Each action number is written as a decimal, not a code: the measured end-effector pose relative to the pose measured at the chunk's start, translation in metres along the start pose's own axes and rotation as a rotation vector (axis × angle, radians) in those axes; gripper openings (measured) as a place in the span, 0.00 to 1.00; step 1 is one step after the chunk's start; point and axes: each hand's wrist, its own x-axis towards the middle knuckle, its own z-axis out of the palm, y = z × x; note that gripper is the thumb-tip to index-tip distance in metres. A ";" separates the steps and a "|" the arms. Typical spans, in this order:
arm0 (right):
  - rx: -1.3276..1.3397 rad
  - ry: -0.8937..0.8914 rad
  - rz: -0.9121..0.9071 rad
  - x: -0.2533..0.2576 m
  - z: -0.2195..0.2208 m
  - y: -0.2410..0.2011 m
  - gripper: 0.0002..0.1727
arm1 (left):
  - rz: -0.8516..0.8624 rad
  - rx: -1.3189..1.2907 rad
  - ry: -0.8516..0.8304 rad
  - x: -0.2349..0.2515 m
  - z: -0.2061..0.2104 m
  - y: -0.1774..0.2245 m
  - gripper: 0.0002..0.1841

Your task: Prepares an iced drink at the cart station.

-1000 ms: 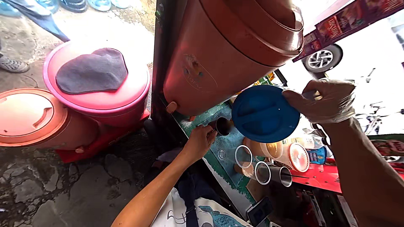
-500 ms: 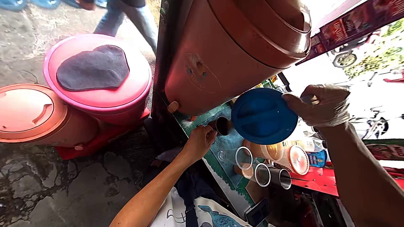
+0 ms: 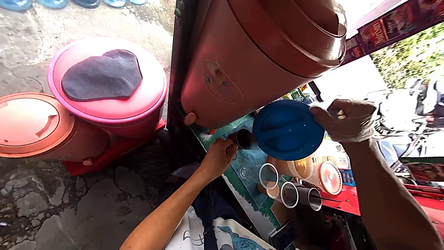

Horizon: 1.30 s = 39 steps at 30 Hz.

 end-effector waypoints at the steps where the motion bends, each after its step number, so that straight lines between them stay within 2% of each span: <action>1: 0.007 0.005 0.000 -0.001 0.001 0.002 0.31 | -0.002 -0.001 -0.001 0.000 0.000 -0.001 0.19; 7: 0.078 0.030 0.078 -0.009 0.010 0.015 0.29 | 0.036 0.005 0.025 0.003 0.003 -0.007 0.18; 14: 0.087 0.087 0.314 -0.023 0.023 0.038 0.31 | 0.030 0.013 0.020 0.009 0.004 -0.005 0.19; 19: 0.519 0.255 0.604 -0.038 0.046 0.055 0.20 | 0.068 0.005 0.035 0.015 0.007 -0.002 0.19; 24: 0.820 0.482 0.702 -0.055 0.075 0.082 0.18 | 0.135 0.015 0.077 0.020 0.013 0.003 0.17; 28: 0.821 0.582 0.915 -0.073 0.095 0.098 0.13 | 0.181 0.006 0.090 0.023 0.015 0.006 0.16; 30: 0.847 0.625 0.921 -0.087 0.109 0.108 0.13 | 0.198 0.003 0.080 0.024 0.015 0.007 0.16; 31: 0.815 0.629 0.911 -0.094 0.115 0.111 0.12 | 0.203 0.003 0.073 0.025 0.014 0.007 0.15; 33: 0.562 0.562 0.893 -0.106 0.119 0.115 0.10 | 0.216 -0.001 0.061 0.024 0.013 0.010 0.15; 35: 0.322 0.407 1.032 -0.107 0.112 0.114 0.14 | 0.238 0.003 0.044 0.024 0.012 0.014 0.15; 37: 0.313 0.302 1.222 -0.101 0.090 0.109 0.20 | 0.259 0.016 0.021 0.023 0.011 0.017 0.15; 39: 0.491 0.499 1.206 -0.110 0.063 0.093 0.22 | 0.281 0.021 -0.004 0.023 0.010 0.021 0.15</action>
